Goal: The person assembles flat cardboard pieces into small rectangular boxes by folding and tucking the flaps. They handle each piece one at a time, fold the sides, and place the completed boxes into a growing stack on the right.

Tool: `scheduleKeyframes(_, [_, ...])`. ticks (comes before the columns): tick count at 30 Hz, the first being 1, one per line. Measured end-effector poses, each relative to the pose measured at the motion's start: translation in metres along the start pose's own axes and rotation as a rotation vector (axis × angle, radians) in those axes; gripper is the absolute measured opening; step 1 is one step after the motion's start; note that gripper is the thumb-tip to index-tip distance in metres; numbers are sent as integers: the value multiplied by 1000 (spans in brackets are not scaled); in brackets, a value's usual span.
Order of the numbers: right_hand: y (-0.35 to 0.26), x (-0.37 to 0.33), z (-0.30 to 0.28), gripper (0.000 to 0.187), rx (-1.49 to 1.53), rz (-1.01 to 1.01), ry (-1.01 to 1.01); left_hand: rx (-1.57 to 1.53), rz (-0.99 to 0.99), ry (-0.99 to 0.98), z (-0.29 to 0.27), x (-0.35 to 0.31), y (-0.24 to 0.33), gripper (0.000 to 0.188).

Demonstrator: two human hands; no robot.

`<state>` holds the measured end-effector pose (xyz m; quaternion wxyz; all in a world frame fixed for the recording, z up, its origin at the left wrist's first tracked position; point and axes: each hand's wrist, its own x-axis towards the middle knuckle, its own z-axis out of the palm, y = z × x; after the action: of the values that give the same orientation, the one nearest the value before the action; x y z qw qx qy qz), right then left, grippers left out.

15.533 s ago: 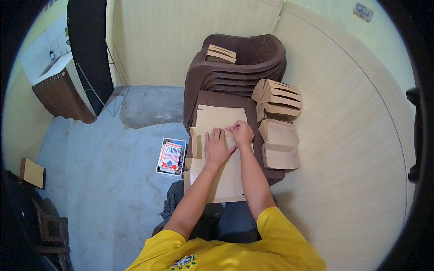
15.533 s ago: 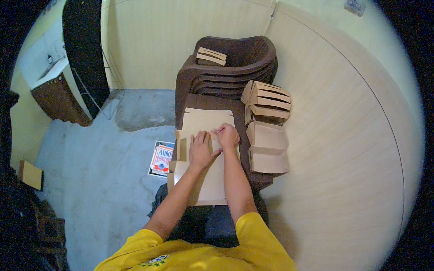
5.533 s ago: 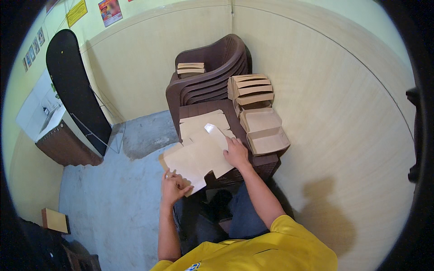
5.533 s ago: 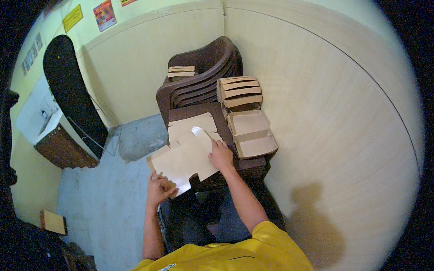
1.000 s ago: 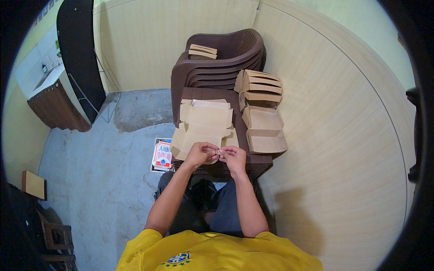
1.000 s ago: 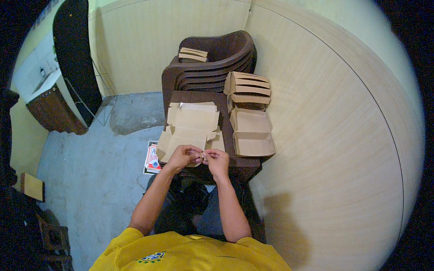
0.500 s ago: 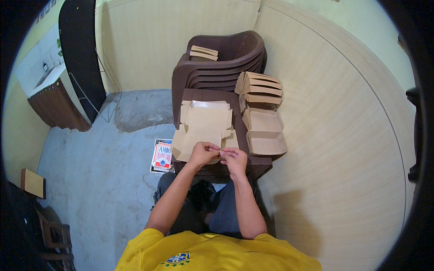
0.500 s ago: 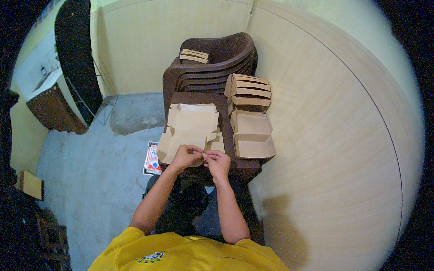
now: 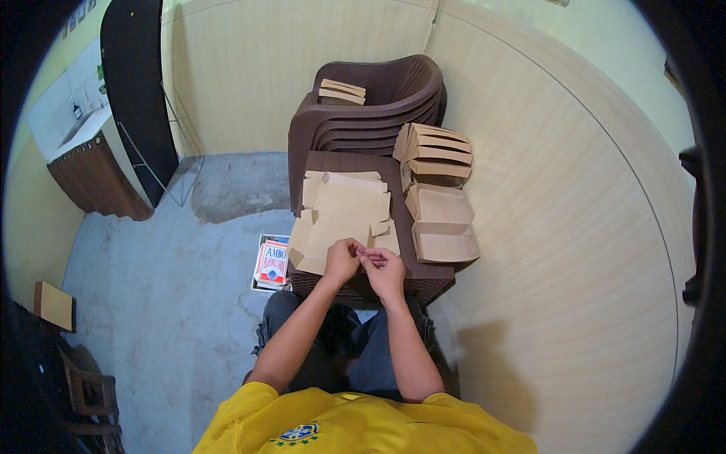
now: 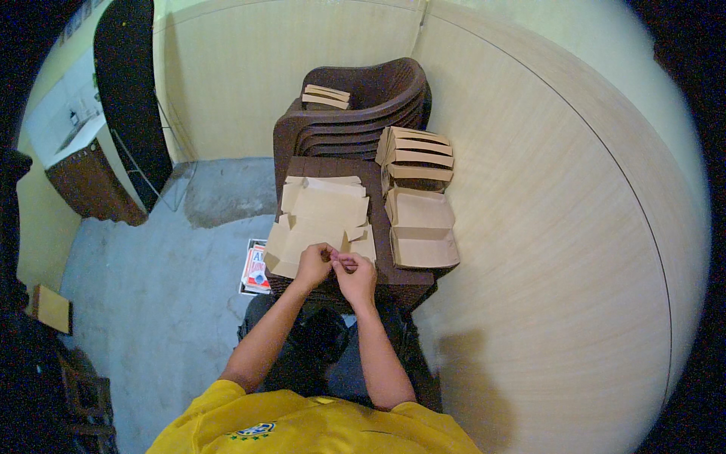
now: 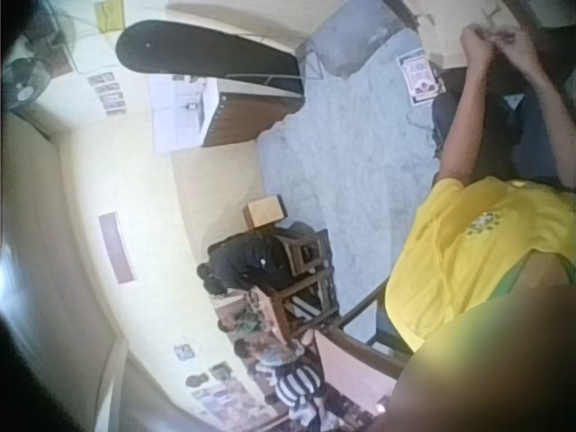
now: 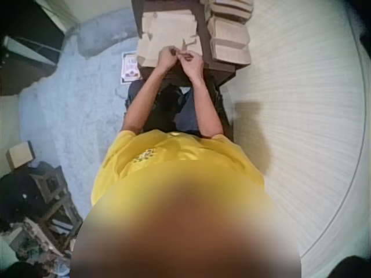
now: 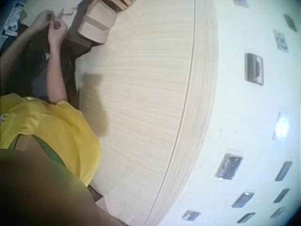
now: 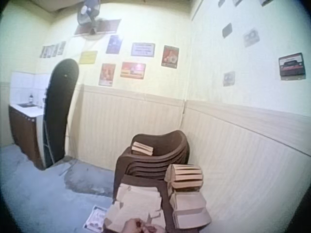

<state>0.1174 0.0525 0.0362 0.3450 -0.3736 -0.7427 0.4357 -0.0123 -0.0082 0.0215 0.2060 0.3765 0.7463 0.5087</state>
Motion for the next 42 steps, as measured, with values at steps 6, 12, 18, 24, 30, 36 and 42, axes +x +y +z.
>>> scheduleKeyframes(6, [11,16,-13,21,57,90,84,163,363,420,-46,-17,26,18])
scheduleKeyframes(12, [-13,16,-15,38,-189,-265,300,248,-131,626,-111,-22,-31,36])
scheduleKeyframes(18, [-48,-20,19,29,-468,-613,-56,-336,-268,389,-87,-27,-53,47])
scheduleKeyframes(24, [-32,-17,32,13,-478,-522,-120,-217,-113,336,-77,-24,-49,42])
scheduleKeyframes(30, [-19,-15,35,11,-415,-424,-39,-288,-101,314,-58,-21,-48,41])
scheduleKeyframes(36, [-25,-11,36,13,-363,-330,-63,-514,-198,281,-44,-34,-37,38])
scheduleKeyframes(42, [-30,-8,25,19,-228,-143,-162,-552,-142,310,-34,-38,-26,39])
